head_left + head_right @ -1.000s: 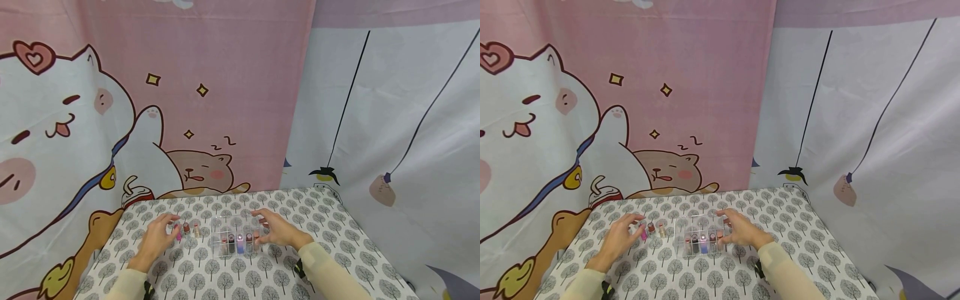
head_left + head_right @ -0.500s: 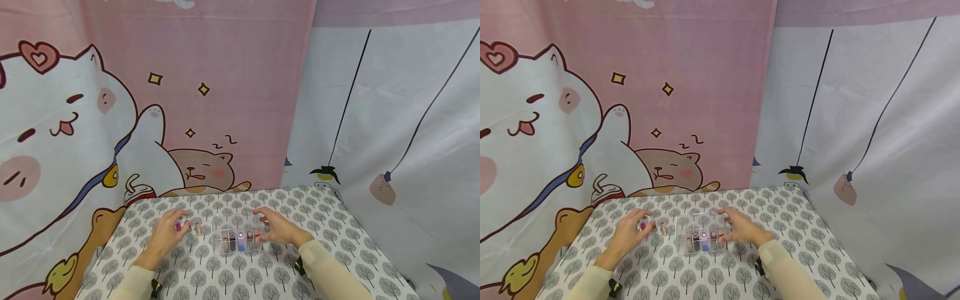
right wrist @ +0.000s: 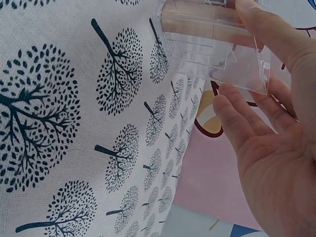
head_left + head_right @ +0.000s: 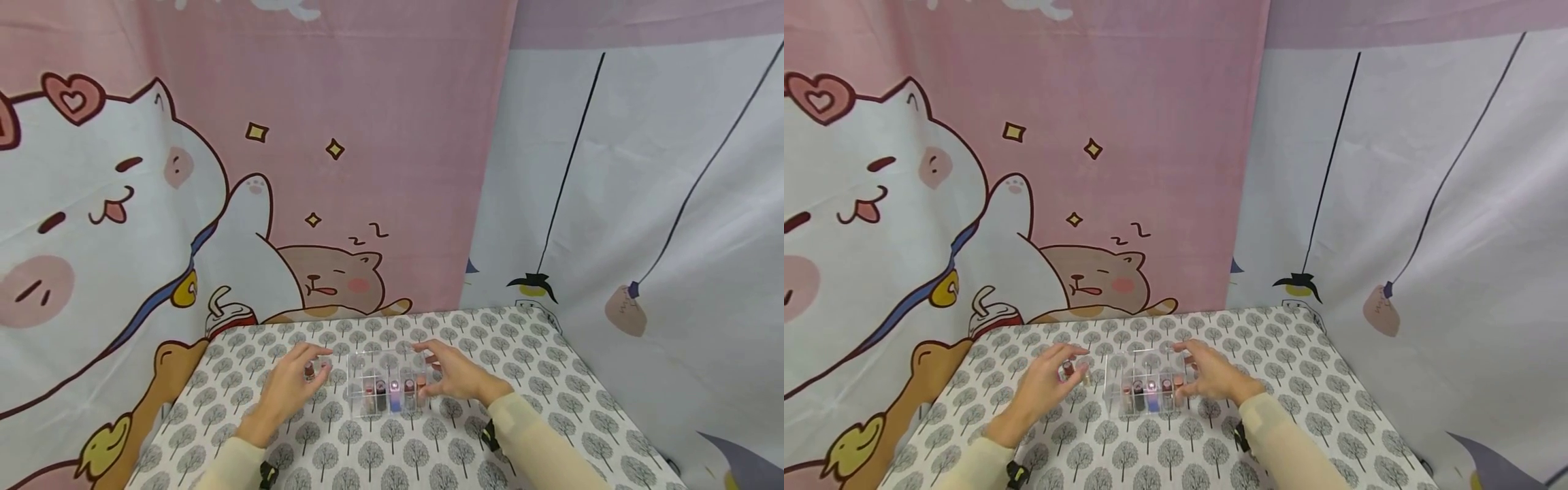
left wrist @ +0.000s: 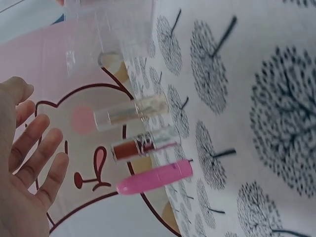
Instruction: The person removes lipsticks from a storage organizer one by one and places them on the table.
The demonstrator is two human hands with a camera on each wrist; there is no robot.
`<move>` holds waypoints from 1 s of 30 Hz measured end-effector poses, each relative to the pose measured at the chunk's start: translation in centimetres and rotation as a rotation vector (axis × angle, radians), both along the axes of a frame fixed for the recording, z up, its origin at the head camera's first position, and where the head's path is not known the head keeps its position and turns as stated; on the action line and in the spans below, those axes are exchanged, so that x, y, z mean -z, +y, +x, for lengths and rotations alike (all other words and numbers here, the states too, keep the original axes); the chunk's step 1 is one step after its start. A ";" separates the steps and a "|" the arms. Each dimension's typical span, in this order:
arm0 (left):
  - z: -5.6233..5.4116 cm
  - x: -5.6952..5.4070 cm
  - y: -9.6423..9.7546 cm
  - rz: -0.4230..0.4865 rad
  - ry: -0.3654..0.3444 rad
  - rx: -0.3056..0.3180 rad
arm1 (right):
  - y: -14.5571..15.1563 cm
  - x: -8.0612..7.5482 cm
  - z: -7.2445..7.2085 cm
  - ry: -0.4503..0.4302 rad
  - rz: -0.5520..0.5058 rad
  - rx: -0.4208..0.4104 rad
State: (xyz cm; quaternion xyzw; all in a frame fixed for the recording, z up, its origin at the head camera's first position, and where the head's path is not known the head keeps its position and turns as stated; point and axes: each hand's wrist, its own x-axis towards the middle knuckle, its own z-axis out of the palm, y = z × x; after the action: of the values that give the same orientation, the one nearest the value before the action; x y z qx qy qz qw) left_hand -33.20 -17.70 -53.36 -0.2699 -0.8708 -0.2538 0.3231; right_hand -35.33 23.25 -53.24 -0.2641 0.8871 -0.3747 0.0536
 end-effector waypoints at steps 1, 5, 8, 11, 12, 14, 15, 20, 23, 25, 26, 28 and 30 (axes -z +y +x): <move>0.0 -0.1 0.3 -0.003 0.002 0.001 | 0.0 0.0 0.0 -0.001 -0.005 -0.001; 0.0 -0.1 1.3 -0.016 0.016 0.032 | 0.1 -0.1 -0.3 -0.002 -0.017 -0.004; -0.1 0.0 2.0 -0.028 0.002 0.061 | 0.2 0.0 -0.4 0.000 -0.017 -0.004; 0.0 0.2 2.6 -0.054 -0.010 0.069 | 0.2 0.1 -0.5 0.005 -0.009 0.001; 0.1 0.3 2.7 -0.067 -0.013 0.068 | 0.2 0.2 -0.5 0.008 -0.004 0.003; 0.3 0.4 3.1 -0.088 -0.014 0.073 | 0.1 0.3 -0.5 0.011 0.000 0.007; 0.3 0.4 3.2 -0.095 -0.020 0.078 | 0.1 0.3 -0.5 0.011 0.001 0.008; 0.7 0.3 3.9 -0.117 -0.052 0.089 | 0.1 0.3 -0.4 -0.001 -0.008 0.007; 0.9 0.4 4.4 -0.138 -0.053 0.088 | 0.1 0.2 -0.3 -0.001 -0.006 0.009; 1.0 0.5 4.6 -0.143 -0.050 0.097 | 0.1 0.2 -0.2 -0.002 -0.002 0.010; 1.0 0.7 4.7 -0.147 -0.049 0.101 | 0.1 0.3 -0.2 -0.001 0.004 0.011; 1.0 0.9 4.9 -0.150 -0.038 0.118 | 0.1 0.2 -0.1 -0.001 0.008 0.011; 1.0 1.2 5.1 -0.153 -0.025 0.126 | 0.0 0.1 0.0 -0.003 0.006 0.009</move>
State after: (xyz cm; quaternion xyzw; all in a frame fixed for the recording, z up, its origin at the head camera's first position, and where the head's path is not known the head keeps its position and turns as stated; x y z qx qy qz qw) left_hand -32.15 -12.62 -54.58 -0.3449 -0.8729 -0.2099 0.2739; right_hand -35.31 23.25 -53.37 -0.2595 0.8894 -0.3725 0.0541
